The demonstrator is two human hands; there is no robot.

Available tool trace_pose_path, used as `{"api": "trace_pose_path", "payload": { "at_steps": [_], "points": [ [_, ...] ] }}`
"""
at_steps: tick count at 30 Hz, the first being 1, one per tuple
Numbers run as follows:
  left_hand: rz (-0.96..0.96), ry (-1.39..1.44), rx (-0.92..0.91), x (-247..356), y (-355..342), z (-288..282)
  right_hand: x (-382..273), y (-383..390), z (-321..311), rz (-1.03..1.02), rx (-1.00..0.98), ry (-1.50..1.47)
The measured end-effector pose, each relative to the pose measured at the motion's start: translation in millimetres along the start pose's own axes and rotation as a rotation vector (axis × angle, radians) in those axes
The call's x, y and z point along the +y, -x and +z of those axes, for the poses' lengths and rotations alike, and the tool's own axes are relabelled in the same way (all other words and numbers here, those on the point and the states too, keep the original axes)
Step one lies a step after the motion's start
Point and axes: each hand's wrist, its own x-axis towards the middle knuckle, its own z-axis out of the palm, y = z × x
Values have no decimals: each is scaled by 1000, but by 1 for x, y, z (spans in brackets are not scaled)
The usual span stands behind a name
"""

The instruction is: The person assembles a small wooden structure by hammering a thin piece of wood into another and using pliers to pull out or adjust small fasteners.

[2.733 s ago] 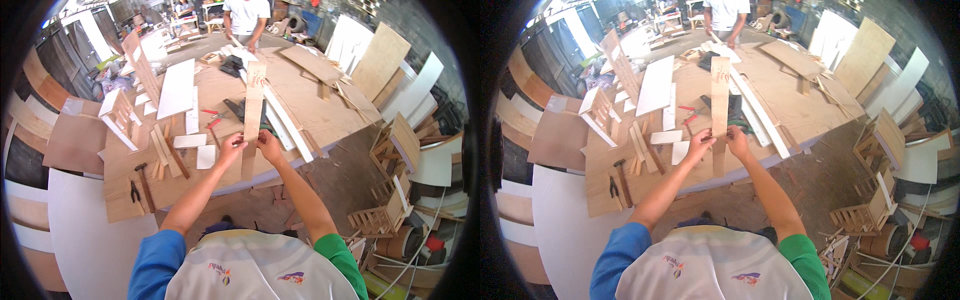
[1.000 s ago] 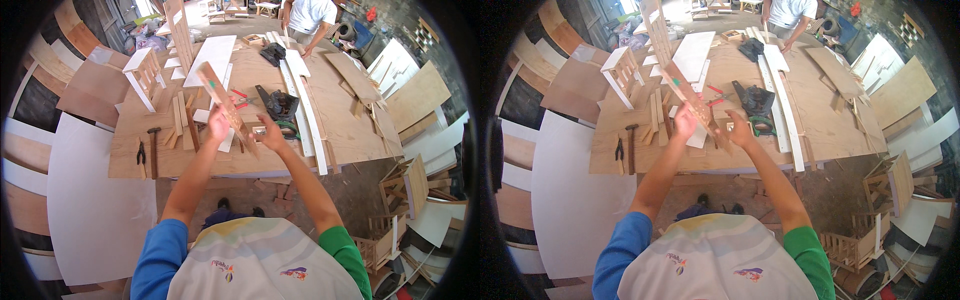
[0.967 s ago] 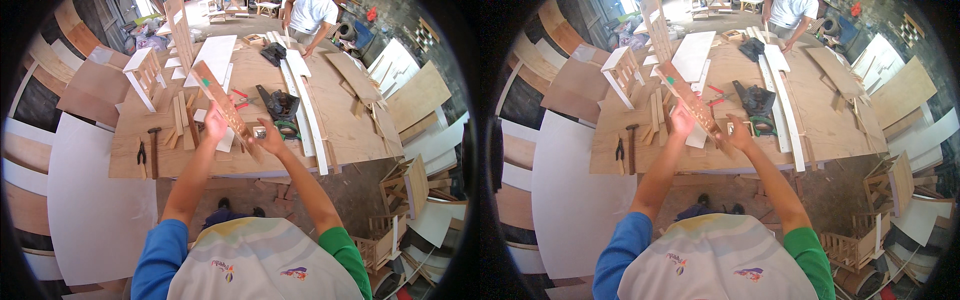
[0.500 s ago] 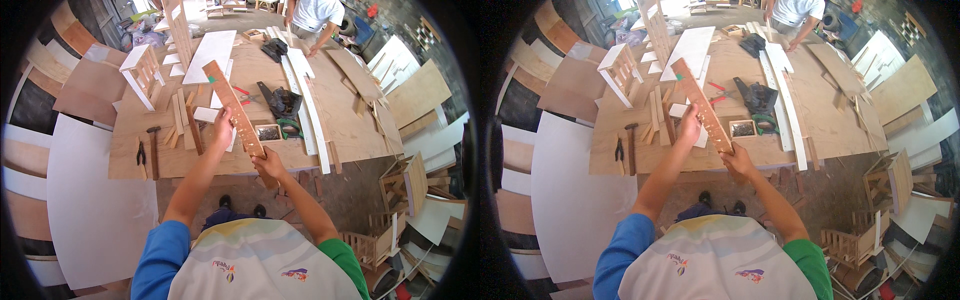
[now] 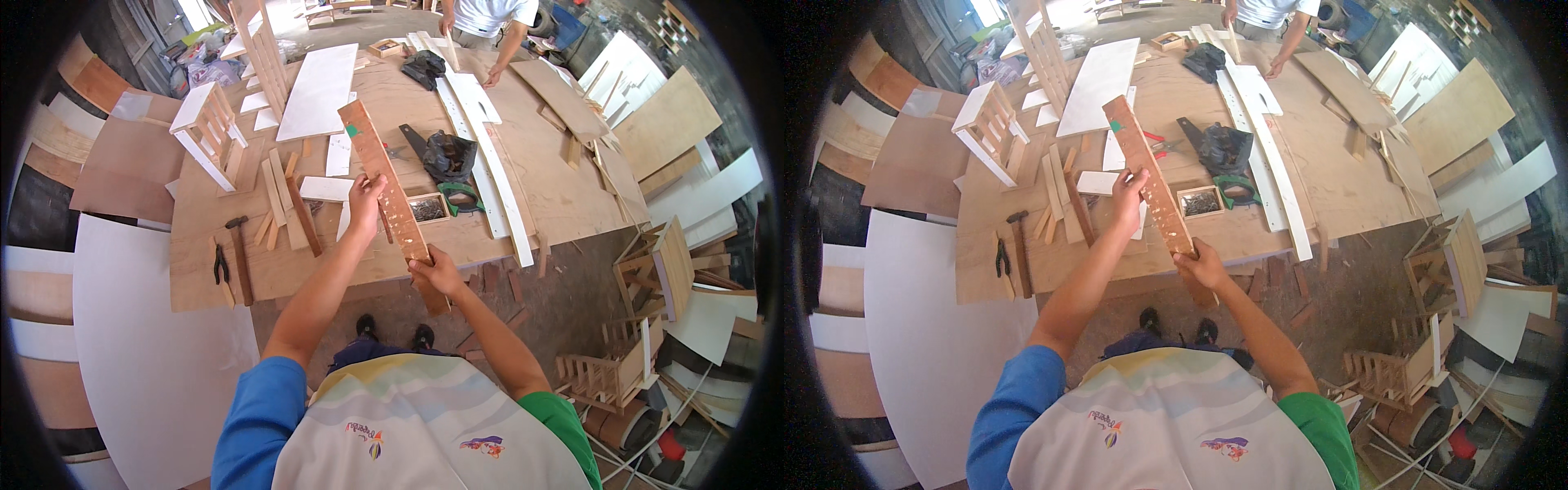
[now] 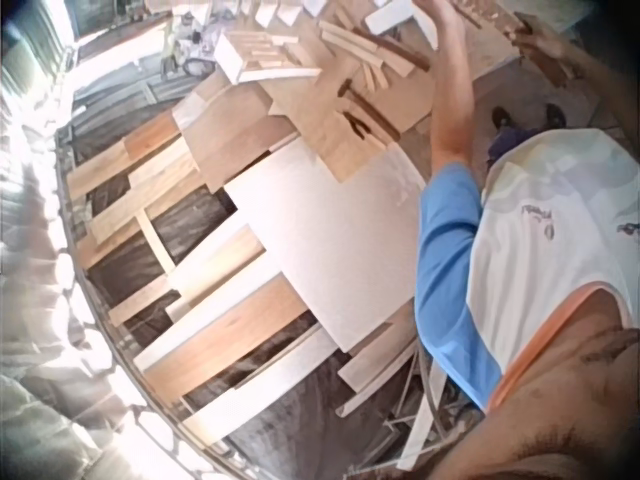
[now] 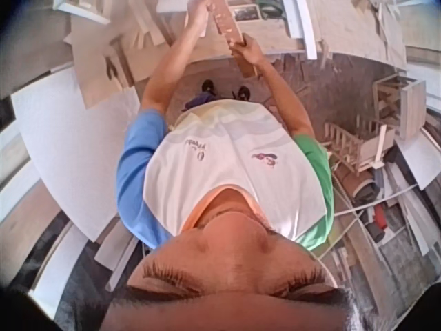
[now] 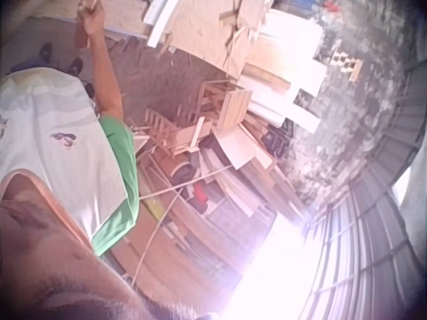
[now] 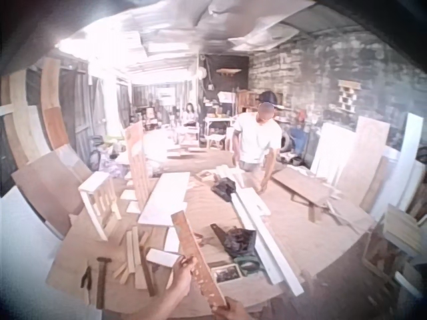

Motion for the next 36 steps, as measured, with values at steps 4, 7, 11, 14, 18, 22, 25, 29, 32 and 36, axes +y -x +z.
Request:
{"api": "trace_pose_path", "payload": {
  "at_steps": [4, 7, 11, 14, 18, 22, 25, 29, 32, 36],
  "points": [
    [-5, -71, 15, 11, -1, 7, 4, 2, 2, -26, 37, 31],
    [-6, -88, -5, 7, -8, 4, 4, 2, 8, 12, 53, -146],
    [15, -85, -55, 5, -11, 4, -7, 4, 12, 32, 75, -174],
    [16, -83, -86, 0, -17, 0, -13, 5, 13, 55, 85, -183],
    [-17, -69, -87, -1, -21, 4, -7, 3, 10, 38, 107, -136],
    [-3, -54, -88, -5, -23, 5, -4, 1, 9, 56, 98, -171],
    [67, -69, -68, -7, -25, 7, -3, 0, 8, 37, 88, -160],
    [-30, -60, -38, -6, -25, 7, -1, -2, 10, 17, 120, -118],
    [-143, 7, -79, 2, -23, 13, 7, -6, 5, -36, 198, 38],
    [-40, -97, -72, 3, -27, 13, -3, -6, -1, -38, 188, 117]
  ]
}}
